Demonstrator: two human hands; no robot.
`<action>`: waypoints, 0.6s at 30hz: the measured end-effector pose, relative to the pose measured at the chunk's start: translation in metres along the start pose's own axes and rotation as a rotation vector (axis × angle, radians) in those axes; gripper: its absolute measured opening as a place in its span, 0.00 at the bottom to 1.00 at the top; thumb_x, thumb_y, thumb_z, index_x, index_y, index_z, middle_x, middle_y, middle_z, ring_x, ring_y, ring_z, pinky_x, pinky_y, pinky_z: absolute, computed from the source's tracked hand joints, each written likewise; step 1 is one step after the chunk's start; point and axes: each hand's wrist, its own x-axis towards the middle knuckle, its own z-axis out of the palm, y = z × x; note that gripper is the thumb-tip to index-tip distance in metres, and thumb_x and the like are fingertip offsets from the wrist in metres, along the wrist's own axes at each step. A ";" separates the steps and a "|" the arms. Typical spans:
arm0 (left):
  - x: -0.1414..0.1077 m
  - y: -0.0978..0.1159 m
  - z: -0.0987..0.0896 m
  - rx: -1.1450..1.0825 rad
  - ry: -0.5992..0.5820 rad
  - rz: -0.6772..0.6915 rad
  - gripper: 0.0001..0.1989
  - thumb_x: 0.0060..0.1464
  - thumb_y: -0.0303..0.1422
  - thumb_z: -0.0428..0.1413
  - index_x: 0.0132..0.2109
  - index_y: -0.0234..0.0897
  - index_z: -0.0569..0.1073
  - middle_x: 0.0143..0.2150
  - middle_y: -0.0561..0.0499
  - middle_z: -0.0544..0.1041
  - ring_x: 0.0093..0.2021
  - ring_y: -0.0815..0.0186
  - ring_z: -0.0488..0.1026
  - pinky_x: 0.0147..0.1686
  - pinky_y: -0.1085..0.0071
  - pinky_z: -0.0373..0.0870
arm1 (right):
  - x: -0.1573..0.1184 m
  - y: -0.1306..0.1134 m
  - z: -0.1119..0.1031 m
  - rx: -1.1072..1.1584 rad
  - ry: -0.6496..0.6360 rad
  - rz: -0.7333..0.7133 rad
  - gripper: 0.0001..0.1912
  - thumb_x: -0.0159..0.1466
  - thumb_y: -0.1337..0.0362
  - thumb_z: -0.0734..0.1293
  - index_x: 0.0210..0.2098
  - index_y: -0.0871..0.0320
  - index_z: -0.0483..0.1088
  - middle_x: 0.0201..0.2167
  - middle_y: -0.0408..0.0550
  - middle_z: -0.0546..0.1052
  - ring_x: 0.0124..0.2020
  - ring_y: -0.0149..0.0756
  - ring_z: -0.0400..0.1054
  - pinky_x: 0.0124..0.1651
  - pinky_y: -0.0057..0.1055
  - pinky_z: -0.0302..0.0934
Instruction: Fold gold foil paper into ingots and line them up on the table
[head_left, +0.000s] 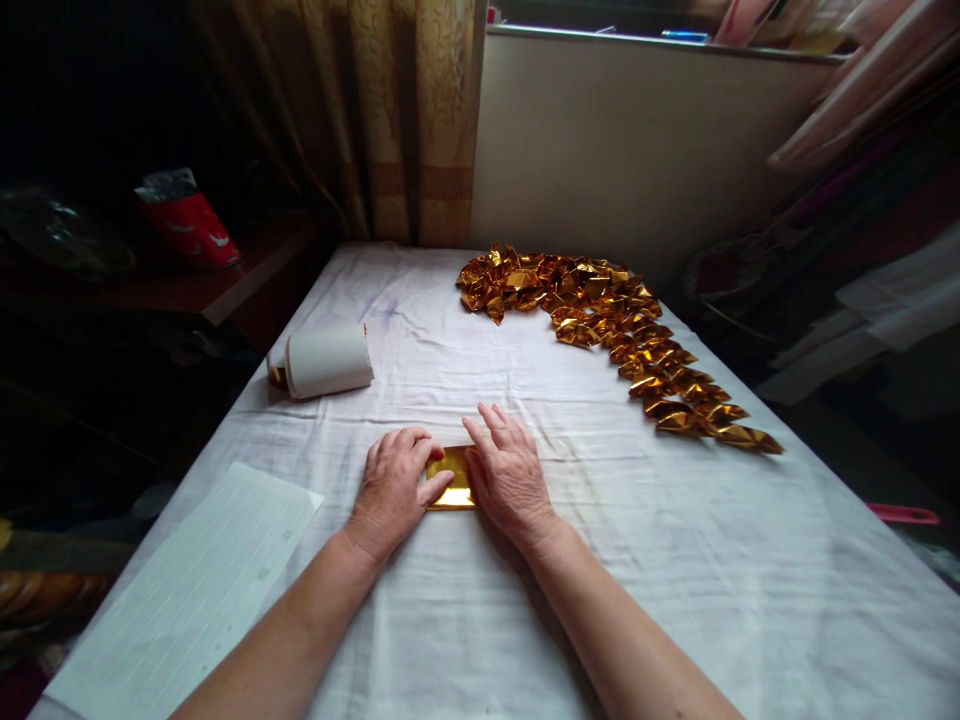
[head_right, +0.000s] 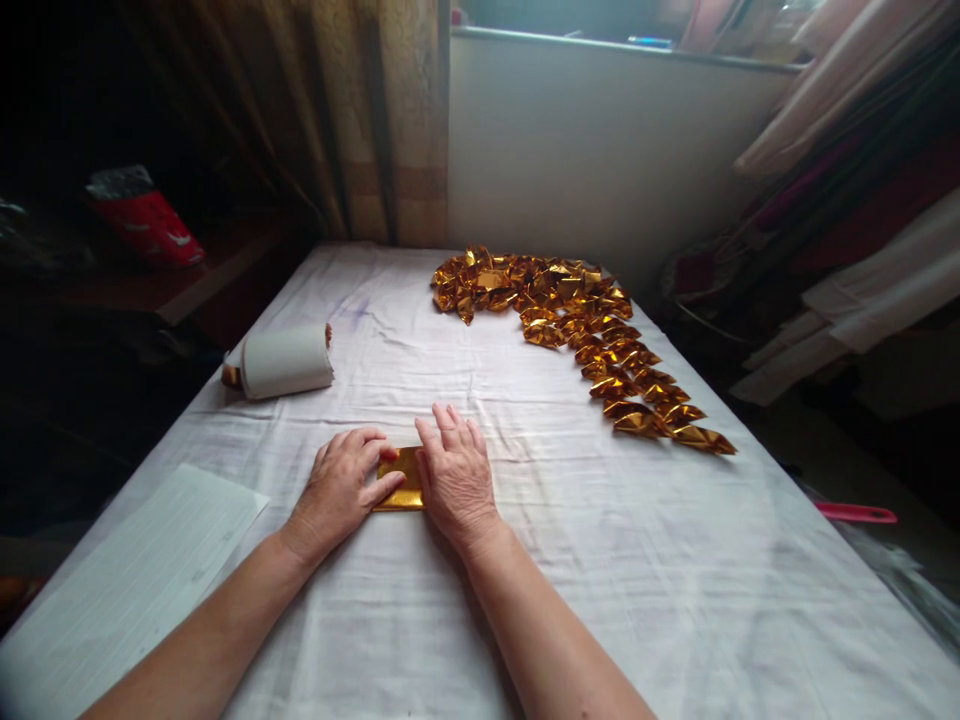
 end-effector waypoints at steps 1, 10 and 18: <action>0.000 0.000 -0.001 -0.002 -0.005 0.000 0.09 0.55 0.36 0.62 0.42 0.42 0.73 0.50 0.50 0.74 0.52 0.57 0.67 0.52 0.59 0.63 | 0.000 0.000 0.001 -0.051 -0.056 0.038 0.23 0.69 0.65 0.57 0.62 0.56 0.65 0.67 0.55 0.61 0.68 0.48 0.50 0.67 0.50 0.45; -0.001 0.008 -0.004 0.020 -0.018 -0.023 0.07 0.55 0.35 0.61 0.42 0.42 0.73 0.49 0.50 0.74 0.50 0.58 0.68 0.53 0.59 0.62 | -0.003 0.005 -0.007 -0.248 -0.283 0.319 0.27 0.71 0.55 0.54 0.68 0.54 0.56 0.71 0.55 0.51 0.71 0.51 0.42 0.67 0.56 0.37; -0.003 0.017 -0.003 0.050 0.014 -0.051 0.10 0.55 0.40 0.59 0.42 0.41 0.72 0.49 0.48 0.74 0.51 0.56 0.68 0.54 0.56 0.63 | -0.005 0.004 -0.007 -0.277 -0.258 0.353 0.27 0.71 0.56 0.54 0.68 0.53 0.56 0.70 0.55 0.52 0.71 0.51 0.42 0.67 0.57 0.35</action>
